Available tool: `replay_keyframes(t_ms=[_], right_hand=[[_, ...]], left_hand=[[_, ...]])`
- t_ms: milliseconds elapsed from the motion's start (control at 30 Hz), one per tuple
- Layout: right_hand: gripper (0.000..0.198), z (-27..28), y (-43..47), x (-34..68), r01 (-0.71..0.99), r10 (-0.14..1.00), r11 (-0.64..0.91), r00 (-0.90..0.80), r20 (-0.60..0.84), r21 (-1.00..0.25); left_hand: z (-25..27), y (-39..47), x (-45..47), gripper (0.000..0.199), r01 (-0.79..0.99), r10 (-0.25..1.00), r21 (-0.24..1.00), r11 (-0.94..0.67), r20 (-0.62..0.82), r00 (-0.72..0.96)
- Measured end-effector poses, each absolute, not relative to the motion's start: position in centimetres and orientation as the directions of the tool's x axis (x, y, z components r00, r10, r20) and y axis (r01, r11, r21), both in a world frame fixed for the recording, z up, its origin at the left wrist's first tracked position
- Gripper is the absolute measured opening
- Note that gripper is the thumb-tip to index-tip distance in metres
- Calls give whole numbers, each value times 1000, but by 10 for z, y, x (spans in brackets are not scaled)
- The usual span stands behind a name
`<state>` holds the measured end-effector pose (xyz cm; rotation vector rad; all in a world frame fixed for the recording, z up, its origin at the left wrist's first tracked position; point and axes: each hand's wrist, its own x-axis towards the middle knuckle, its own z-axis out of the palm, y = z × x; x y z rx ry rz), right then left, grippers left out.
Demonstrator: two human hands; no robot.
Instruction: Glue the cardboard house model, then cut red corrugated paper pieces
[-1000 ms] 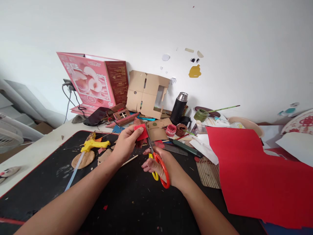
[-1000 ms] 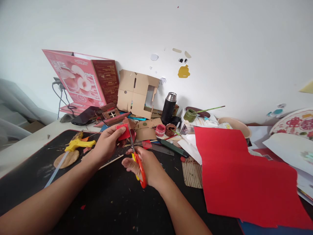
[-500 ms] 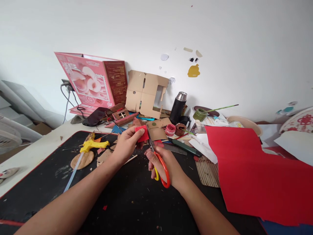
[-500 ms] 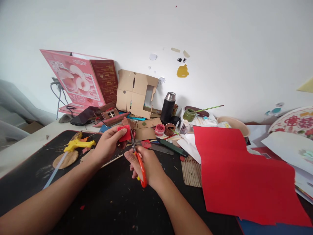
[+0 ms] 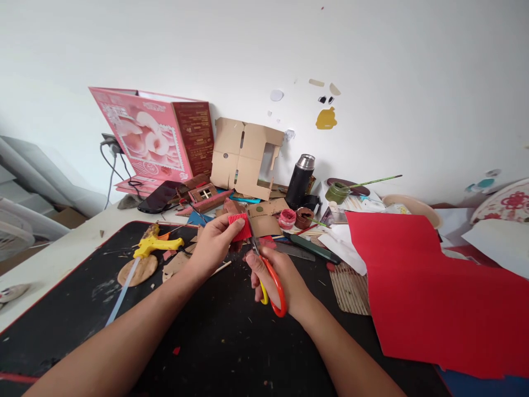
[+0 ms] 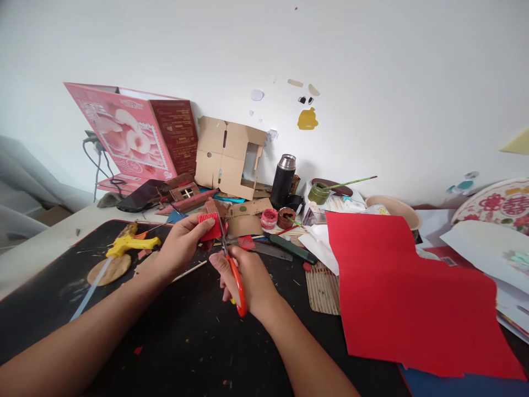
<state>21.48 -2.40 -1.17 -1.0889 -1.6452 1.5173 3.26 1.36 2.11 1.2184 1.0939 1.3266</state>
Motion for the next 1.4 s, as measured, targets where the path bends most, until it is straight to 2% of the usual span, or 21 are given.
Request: replay_keyframes(t_ms=[433,733,1400], right_hand=[[50,-7,-23,214,125,917,-26,-392,-73,-992],[44,-11,-23,214,119,922,-4,-384,-50,-993],[49,-9,-23,214,149,918,39,-397,-24,-988]], left_hand=[[13,10,39,49,-72,992,994,-82,89,91],[8,10,39,52,-126,994,991,-38,51,97],[1,11,41,54,-180,997,984,16,-2,82]])
